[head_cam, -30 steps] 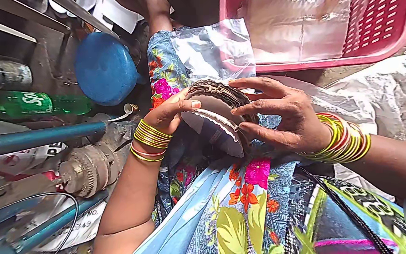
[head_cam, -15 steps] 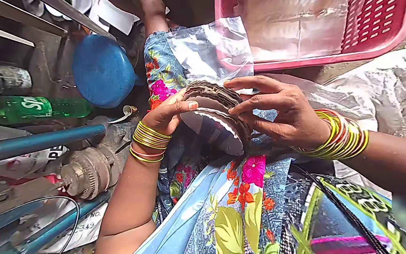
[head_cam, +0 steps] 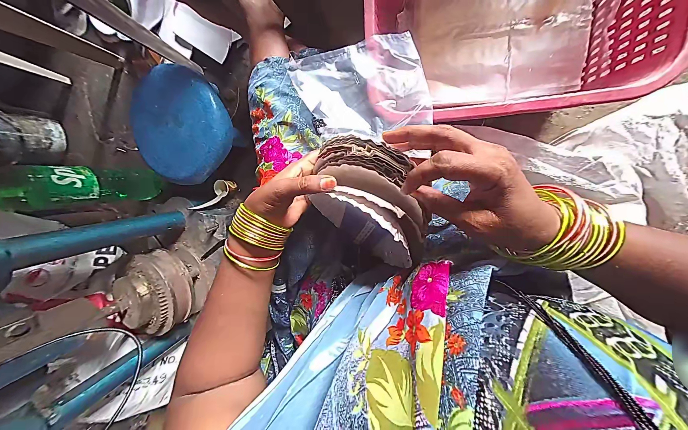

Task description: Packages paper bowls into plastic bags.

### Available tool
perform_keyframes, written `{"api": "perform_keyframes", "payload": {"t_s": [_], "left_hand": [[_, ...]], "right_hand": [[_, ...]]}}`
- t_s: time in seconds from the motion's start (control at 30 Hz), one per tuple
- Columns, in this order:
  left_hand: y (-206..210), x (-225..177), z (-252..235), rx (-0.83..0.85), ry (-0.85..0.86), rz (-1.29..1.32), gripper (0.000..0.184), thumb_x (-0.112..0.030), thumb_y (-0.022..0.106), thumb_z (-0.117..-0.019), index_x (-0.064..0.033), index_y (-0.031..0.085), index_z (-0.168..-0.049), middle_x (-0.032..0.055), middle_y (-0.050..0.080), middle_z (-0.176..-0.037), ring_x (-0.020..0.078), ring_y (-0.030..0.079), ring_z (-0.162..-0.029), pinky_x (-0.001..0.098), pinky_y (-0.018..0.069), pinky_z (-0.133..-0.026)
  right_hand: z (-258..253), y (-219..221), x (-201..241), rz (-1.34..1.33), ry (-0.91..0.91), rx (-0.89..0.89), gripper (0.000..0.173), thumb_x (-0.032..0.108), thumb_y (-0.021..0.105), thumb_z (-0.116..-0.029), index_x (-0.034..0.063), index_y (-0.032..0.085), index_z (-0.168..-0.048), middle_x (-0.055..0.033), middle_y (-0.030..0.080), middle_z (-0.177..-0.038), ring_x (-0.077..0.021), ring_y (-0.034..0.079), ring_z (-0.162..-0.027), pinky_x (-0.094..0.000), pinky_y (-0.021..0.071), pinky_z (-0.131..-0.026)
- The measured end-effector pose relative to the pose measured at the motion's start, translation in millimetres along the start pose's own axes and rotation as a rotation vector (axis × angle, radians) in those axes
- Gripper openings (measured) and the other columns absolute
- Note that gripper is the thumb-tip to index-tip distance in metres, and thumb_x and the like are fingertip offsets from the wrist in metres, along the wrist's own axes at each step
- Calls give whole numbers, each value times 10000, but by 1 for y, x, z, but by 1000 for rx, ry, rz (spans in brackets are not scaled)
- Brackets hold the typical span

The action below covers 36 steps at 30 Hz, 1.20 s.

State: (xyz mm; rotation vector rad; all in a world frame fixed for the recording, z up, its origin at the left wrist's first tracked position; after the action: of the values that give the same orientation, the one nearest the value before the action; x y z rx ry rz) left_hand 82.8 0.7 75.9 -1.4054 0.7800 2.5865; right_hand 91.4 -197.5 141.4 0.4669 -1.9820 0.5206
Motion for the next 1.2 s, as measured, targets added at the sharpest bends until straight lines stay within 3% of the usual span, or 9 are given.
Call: {"api": "perform_keyframes", "payload": {"t_s": [0.27, 0.5, 0.63, 0.7, 0.73, 0.83, 0.93, 1.1, 1.2], "left_hand": [[-2, 2, -1, -60, -42, -9, 643, -257, 775, -821, -100, 487, -1374, -50, 707, -1154, 57, 680, -1064, 263, 564, -950], [-3, 1, -7, -136, -72, -39, 635, -178, 718, -821, -73, 465, -1394, -48, 691, -1170, 31, 667, -1060, 234, 557, -934], [-6, -3, -16, -234, -122, -99, 320, -187, 570, -947, -100, 572, -1255, -39, 697, -1051, 33, 667, -960, 236, 565, -870], [-3, -10, -22, -353, -161, -202, 184, -227, 508, -1049, -118, 632, -1128, -43, 713, -959, 24, 680, -893, 229, 578, -818], [-2, -13, -28, -391, -195, -267, 252, -284, 490, -1076, -102, 643, -1160, -26, 705, -990, 37, 671, -922, 252, 565, -847], [-3, -13, -50, -381, -260, -386, 554, -551, 458, -1045, -71, 644, -1250, 72, 703, -1090, 141, 679, -987, 375, 569, -891], [-2, -13, -72, -295, -250, -484, 755, -759, 425, -952, -94, 658, -1224, 92, 707, -1039, 177, 685, -904, 409, 583, -800], [57, -43, -92, -349, -170, -585, 559, -423, 283, -1122, 14, 560, -1335, 157, 648, -1209, 181, 631, -1062, 389, 517, -930], [93, -50, -86, -371, -76, -385, 551, -396, 247, -1131, 12, 436, -1449, 192, 546, -1366, 233, 580, -1154, 422, 493, -941]], "right_hand": [[1, 5, 7, 8, -63, 48, 134, 85, 680, -934, 113, 811, -943, -243, 508, -1493, -308, 472, -1428, -421, 498, -1114], [1, -3, 2, 212, -117, 17, 172, 76, 606, -917, -3, 758, -900, -293, 526, -1442, -281, 572, -1324, -332, 538, -1042], [5, -8, -11, 204, -5, -7, 361, 382, 635, -923, 35, 738, -913, -243, 525, -1469, -272, 518, -1378, -378, 475, -1097], [9, -9, -24, 216, 111, -16, 507, 541, 728, -866, 46, 684, -963, -220, 479, -1516, -233, 520, -1368, -357, 508, -1040], [12, -10, -33, 226, 197, -26, 530, 551, 758, -831, 55, 651, -984, -197, 462, -1527, -194, 545, -1328, -330, 540, -978], [29, -26, -73, 132, 480, -175, 349, 158, 793, -747, 15, 589, -992, -140, 589, -1338, -151, 631, -1066, -339, 549, -804], [54, -40, -109, -209, 808, -412, 423, -159, 703, -794, 19, 481, -1108, -78, 568, -1013, -101, 594, -785, -286, 543, -698], [74, -72, -101, -340, 929, -599, 486, -175, 604, -817, -51, 457, -1263, -123, 585, -1081, -108, 617, -848, -266, 540, -733], [86, -110, -87, -295, 899, -704, 468, -107, 541, -925, -116, 442, -1382, -221, 576, -1223, -178, 602, -962, -314, 510, -838]]}}
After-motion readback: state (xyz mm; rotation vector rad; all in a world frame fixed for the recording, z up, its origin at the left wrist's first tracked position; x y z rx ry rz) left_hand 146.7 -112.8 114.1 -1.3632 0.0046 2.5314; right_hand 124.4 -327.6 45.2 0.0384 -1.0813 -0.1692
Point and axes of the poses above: each hand's wrist, its own z-axis away from the middle knuckle, its own y-axis out of the palm, x = y × z, the point moved 9 cm from there along -z, towards the middle knuckle
